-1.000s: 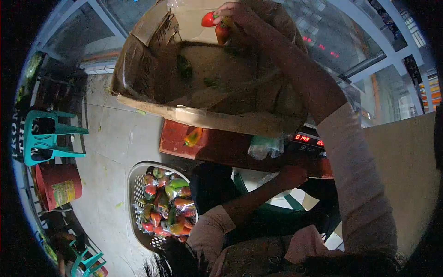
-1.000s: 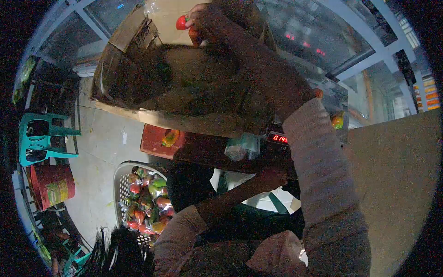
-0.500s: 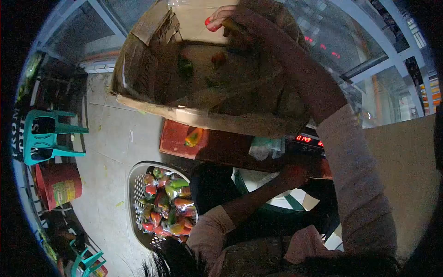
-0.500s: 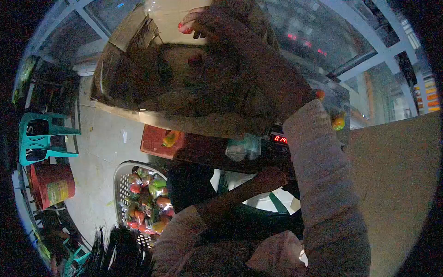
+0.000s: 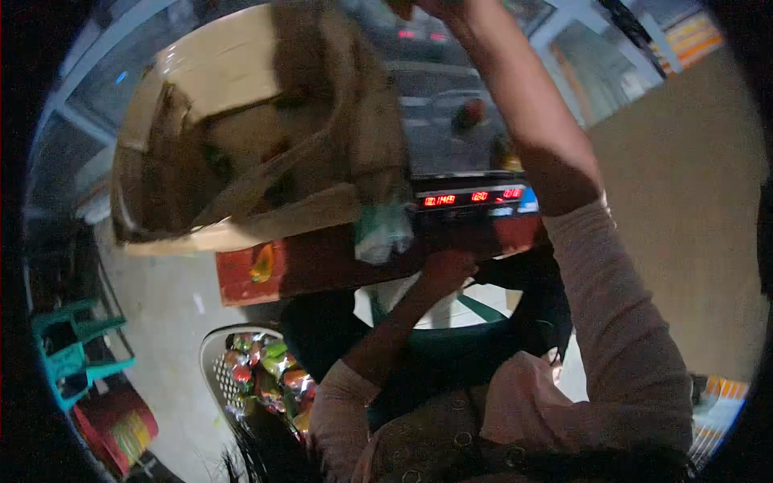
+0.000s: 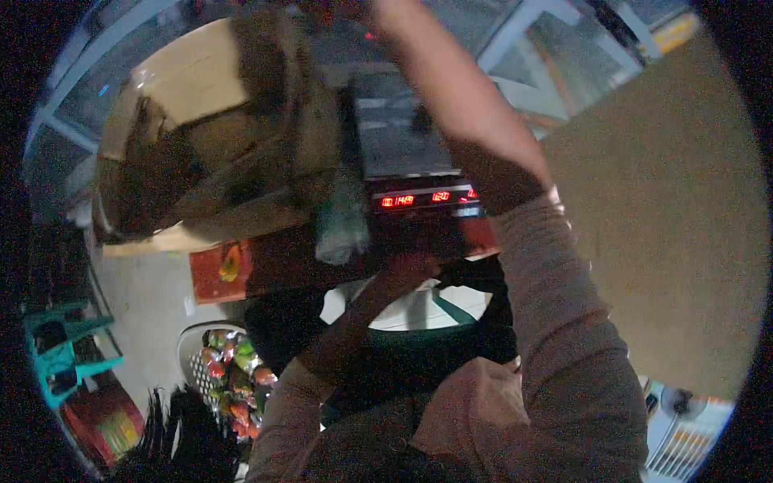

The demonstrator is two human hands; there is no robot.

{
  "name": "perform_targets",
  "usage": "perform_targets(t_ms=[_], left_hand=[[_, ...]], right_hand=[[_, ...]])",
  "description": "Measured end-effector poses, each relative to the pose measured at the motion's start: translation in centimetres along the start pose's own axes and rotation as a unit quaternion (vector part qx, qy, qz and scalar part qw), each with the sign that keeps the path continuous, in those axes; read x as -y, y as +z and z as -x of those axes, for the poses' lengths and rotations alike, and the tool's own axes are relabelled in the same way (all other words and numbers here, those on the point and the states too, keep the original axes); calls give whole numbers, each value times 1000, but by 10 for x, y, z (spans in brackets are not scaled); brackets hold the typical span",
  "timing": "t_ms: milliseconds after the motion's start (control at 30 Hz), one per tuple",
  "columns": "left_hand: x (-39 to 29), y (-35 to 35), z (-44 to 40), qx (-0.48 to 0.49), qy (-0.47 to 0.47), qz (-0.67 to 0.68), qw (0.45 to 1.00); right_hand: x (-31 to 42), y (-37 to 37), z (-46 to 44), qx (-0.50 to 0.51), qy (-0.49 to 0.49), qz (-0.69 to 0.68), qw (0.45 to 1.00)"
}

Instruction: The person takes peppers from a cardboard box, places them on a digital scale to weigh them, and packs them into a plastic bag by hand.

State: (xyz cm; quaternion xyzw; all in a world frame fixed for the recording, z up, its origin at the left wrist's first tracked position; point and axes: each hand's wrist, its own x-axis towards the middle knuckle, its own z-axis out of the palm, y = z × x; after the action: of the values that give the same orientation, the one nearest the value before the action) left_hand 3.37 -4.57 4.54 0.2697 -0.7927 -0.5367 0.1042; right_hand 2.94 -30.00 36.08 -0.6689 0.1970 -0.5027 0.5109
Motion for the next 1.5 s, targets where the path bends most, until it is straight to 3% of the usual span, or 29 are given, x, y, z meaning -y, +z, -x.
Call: perform_targets(t_ms=[67, 167, 267, 333, 367, 400, 467, 533, 633, 667, 733, 867, 933, 1033, 1067, 1100, 1167, 1200, 1233, 1333, 1433, 1500], left_hand=[[-15, -11, 3, 34, -23, -23, 999], [-14, -7, 6, 7, -18, 5, 1000], [-4, -7, 4, 12, 76, 350, 933], [23, -8, -23, 21, -23, 469, 883], [18, -9, -21, -6, -43, 496, 867], [12, -11, -18, -34, -61, 522, 850], [-56, -31, 24, -150, -36, 516, 843], [-99, -48, 43, -180, -115, 527, 823], [-107, -47, 46, -235, -72, 503, 829], [-104, -45, 45, -255, -31, 489, 834], [-88, -45, 43, -226, -69, 516, 823], [-96, -41, 43, -186, -98, 491, 845], [-113, -42, 48, -193, -115, 444, 867], [-114, -43, 52, -216, -123, 427, 870], [-112, -44, 53, -225, -123, 430, 866], [-114, -46, 55, -220, -105, 432, 869], [-122, -49, 58, -208, -69, 435, 873], [-115, -45, 59, -214, -79, 435, 871], [-104, -38, 58, -221, -90, 435, 868], [-114, -29, 59, -229, -79, 418, 875], [-134, -27, 63, -256, -106, 404, 872], [-131, -27, 67, -271, -108, 424, 857]], right_hand=[[39, -18, 42, -43, 18, 36, 998], [73, -44, 121, -132, 92, 128, 979], [77, -69, 213, -125, 172, 147, 966], [71, -52, 268, -137, 211, 118, 961], [53, -45, 294, -89, 112, 140, 980], [41, -36, 320, -92, 165, 167, 968], [40, -7, 350, -80, 244, 204, 945], [51, 21, 355, -52, 290, 235, 926], [56, 19, 360, -77, 294, 210, 929], [58, 17, 360, -180, 308, 84, 930], [60, 10, 357, -366, 313, -171, 859], [32, -6, 364, -353, 243, -181, 885], [18, -4, 370, -373, 188, -309, 854], [19, 5, 372, -420, 153, -295, 844], [11, 1, 381, -416, 149, -84, 893], [7, 0, 386, -392, 137, 132, 900], [3, -5, 400, -400, 146, 147, 893], [27, 5, 386, -432, 167, -54, 885], [40, 12, 378, -445, 180, -254, 840], [41, 23, 377, -400, 146, -244, 871], [20, 37, 381, -447, 166, -336, 812], [9, 39, 387, -427, 180, 32, 886]])
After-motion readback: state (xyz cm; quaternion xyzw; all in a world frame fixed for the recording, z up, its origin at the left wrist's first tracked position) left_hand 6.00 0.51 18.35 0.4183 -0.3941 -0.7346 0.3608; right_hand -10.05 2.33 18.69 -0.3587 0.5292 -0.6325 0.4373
